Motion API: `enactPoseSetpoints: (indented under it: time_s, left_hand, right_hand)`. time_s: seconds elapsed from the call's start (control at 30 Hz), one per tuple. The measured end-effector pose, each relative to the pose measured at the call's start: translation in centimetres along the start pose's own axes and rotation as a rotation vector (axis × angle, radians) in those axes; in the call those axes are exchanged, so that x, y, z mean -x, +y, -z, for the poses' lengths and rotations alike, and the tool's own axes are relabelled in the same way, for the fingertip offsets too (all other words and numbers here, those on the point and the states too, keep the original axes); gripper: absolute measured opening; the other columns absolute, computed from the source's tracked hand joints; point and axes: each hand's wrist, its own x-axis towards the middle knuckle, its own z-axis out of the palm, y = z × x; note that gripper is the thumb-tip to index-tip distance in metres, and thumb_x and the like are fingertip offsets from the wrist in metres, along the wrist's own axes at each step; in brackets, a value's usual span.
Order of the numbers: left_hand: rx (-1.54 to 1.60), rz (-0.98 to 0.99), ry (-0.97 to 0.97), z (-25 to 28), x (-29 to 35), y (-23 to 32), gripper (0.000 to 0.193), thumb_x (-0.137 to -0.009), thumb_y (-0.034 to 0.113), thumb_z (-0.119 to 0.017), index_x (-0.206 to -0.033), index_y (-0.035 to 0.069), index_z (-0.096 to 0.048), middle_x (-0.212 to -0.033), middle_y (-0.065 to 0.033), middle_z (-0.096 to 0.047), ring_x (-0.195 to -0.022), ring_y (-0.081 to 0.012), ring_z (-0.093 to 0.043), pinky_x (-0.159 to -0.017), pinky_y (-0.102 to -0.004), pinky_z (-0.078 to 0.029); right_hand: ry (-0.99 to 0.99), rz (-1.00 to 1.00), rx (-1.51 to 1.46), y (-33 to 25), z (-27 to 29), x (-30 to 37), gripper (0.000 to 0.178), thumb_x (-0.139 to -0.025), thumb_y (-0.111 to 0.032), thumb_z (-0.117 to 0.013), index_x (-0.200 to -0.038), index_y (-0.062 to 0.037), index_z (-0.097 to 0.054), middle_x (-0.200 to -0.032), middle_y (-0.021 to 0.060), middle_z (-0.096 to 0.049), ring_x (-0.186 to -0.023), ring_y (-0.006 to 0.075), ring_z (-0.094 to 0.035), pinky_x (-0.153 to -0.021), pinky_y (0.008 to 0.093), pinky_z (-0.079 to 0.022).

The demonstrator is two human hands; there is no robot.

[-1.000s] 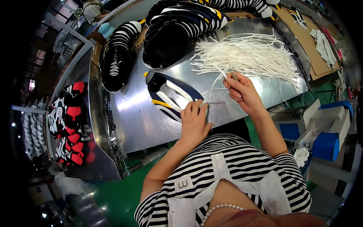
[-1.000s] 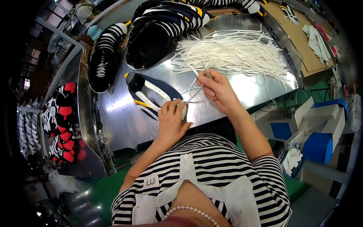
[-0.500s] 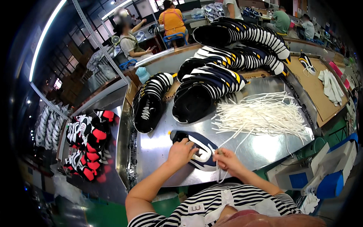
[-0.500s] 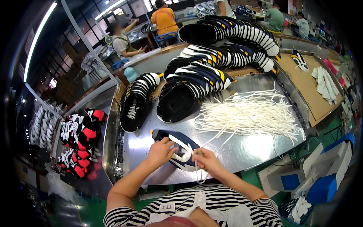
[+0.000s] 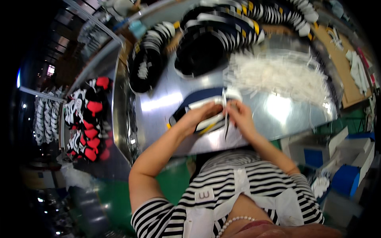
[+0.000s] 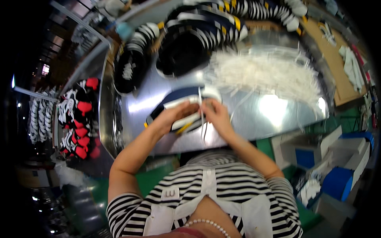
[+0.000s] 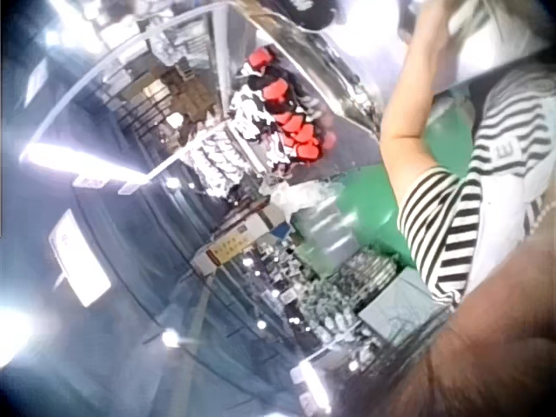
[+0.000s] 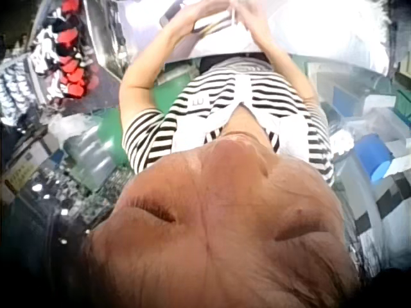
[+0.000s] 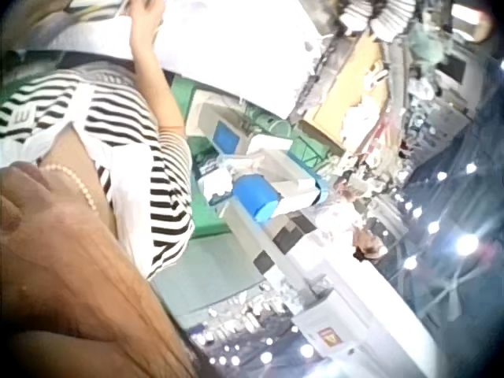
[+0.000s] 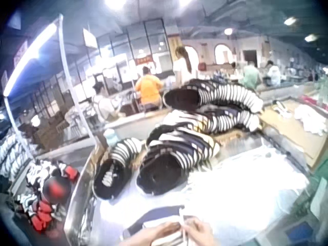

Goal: The person laces two blue and white sneakers by hand. The person threads white laces through the eyelets of the first shoe, adjusts the tension, and then picks up the second shoe to repeat the process.

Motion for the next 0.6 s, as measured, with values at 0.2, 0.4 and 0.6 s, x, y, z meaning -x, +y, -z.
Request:
enactPoseSetpoints:
  time_s: [0.2, 0.4, 0.6]
  left_hand:
    - [0.152, -0.209, 0.02, -3.2, 1.0, -2.3, 0.061, -0.104, 0.04, -0.046, -0.144, -0.005, -0.039, -0.141, -0.0169, -0.05, -0.128, -0.0254, -0.05, -0.111, -0.0363, -0.037]
    - [0.113, -0.274, -0.001, -3.5, 1.7, -2.8, 0.056, -0.104, 0.044, -0.042, -0.134, -0.003, -0.051, -0.128, -0.0116, -0.057, -0.119, -0.02, -0.051, -0.107, -0.0334, -0.038]
    - [0.017, -0.316, 0.182, -2.9, 1.4, -3.3, 0.031, -0.099, 0.032, -0.059, -0.105, 0.003, -0.069, -0.096, -0.002, -0.067, -0.088, -0.0096, -0.06, -0.081, -0.025, -0.048]
  right_hand:
    - [-0.062, -0.028, -0.01, -2.7, 0.2, 1.7, 0.012, -0.094, -0.013, -0.064, -0.098, -0.002, -0.064, -0.082, 0.001, -0.067, -0.072, 0.0041, -0.058, -0.064, 0.0186, -0.045]
    - [-0.109, -0.086, 0.078, -3.5, 0.1, 2.9, 0.011, -0.092, -0.01, -0.065, -0.095, 0.0001, -0.064, -0.08, 0.0023, -0.068, -0.075, 0.0061, -0.061, -0.071, 0.0207, -0.047]
    - [-0.141, -0.06, 0.21, -2.9, 0.2, 3.4, 0.013, -0.092, -0.011, -0.066, -0.097, 0.0005, -0.065, -0.079, 0.0035, -0.068, -0.074, 0.0067, -0.061, -0.068, 0.0216, -0.047]
